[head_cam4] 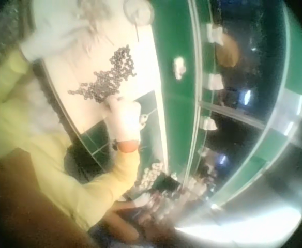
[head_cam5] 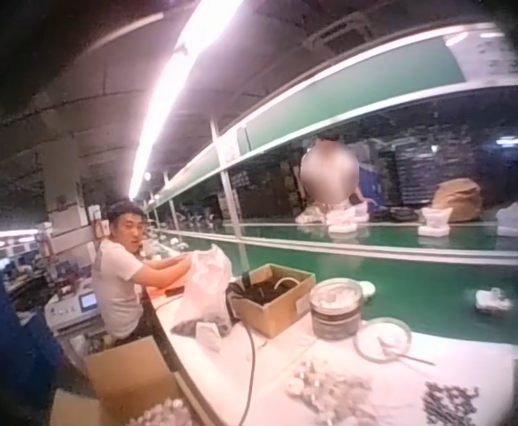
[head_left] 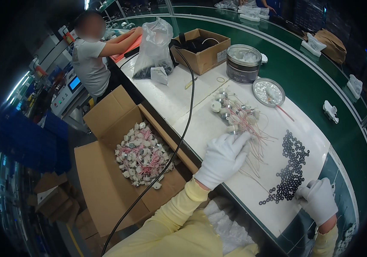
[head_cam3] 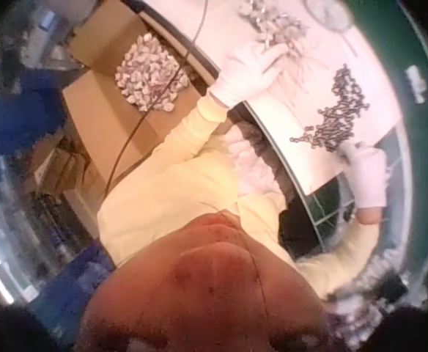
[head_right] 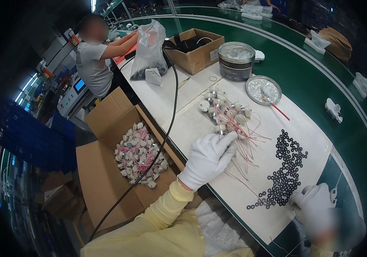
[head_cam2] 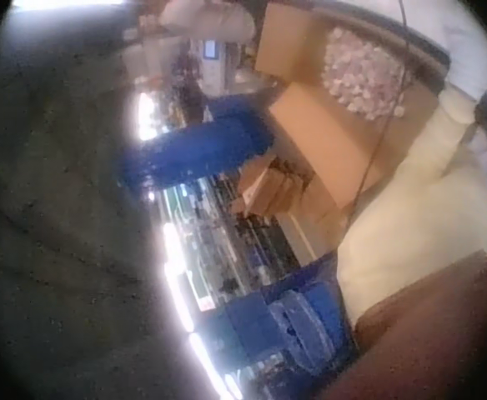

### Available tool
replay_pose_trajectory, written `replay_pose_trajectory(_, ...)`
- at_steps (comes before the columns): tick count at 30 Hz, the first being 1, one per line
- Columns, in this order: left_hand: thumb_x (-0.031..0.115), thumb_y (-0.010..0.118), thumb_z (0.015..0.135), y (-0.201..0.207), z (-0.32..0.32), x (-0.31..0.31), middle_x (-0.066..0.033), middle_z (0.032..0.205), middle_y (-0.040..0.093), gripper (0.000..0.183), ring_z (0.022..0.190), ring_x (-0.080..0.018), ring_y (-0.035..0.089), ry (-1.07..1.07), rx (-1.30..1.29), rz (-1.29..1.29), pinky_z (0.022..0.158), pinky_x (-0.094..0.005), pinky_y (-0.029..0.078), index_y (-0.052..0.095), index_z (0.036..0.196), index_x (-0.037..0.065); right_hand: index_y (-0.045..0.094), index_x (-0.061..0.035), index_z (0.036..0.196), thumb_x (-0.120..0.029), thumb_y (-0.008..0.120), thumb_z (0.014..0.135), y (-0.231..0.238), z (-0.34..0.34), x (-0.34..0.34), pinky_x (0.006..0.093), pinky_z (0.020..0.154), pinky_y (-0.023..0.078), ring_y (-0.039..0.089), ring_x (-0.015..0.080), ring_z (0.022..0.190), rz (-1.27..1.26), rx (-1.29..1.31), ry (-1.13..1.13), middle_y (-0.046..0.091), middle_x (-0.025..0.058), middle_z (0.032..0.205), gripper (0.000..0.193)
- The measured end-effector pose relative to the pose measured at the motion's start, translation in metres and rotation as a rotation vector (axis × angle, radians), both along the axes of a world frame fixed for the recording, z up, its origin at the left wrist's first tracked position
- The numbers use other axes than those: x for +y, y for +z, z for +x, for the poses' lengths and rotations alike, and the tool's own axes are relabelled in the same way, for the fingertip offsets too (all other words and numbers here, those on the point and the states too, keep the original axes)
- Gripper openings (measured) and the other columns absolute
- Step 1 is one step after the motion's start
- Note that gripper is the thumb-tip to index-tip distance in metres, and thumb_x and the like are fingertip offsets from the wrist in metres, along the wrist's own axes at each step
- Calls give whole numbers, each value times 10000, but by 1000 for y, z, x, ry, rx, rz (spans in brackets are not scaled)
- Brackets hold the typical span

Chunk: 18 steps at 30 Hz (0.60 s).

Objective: The person assembles small white electronic components by inserting black circular washers into them. They pick up the components and washers from a table, insert the washers by hand, and place the finished units on the right side of the workspace. The person also uses a red tool to apply a substance to the components.

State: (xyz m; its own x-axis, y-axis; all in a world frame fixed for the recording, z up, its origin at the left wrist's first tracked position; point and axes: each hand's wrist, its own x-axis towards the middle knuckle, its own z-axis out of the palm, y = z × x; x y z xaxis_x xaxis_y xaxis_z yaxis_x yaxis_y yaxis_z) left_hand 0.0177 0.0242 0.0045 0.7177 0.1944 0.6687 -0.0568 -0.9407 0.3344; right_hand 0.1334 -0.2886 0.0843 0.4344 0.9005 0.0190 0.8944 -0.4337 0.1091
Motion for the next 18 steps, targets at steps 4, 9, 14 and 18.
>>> replay_pose_trajectory(4,155,711,886,1,-1,-1,-90,779,578,379,732,-288,597,-6,16,-15,635,-415,497,639,1243,51,714,-213,709,-203,826,653,1,2,1,371,703,379,539,243,692,-14,38,2,564,11,660,127)
replay_pose_trajectory(9,158,709,893,1,-1,-1,-90,785,580,376,739,-289,598,0,10,-5,648,-419,499,638,1246,52,717,-207,714,-206,831,652,2,3,2,375,702,380,544,244,692,-21,49,-1,573,15,664,131)
replay_pose_trajectory(14,167,702,903,-1,0,-1,-90,798,589,371,752,-295,601,-4,6,-4,664,-427,503,634,1251,58,726,-206,724,-198,821,658,-5,-4,-2,380,703,386,558,245,697,11,6,-76,592,18,663,116)
replay_pose_trajectory(18,168,698,906,-1,0,-1,-91,805,594,368,758,-298,602,0,22,-7,672,-428,505,634,1253,64,703,-164,721,-204,749,739,-8,-6,-3,404,699,381,559,268,676,9,47,-130,578,57,656,64)
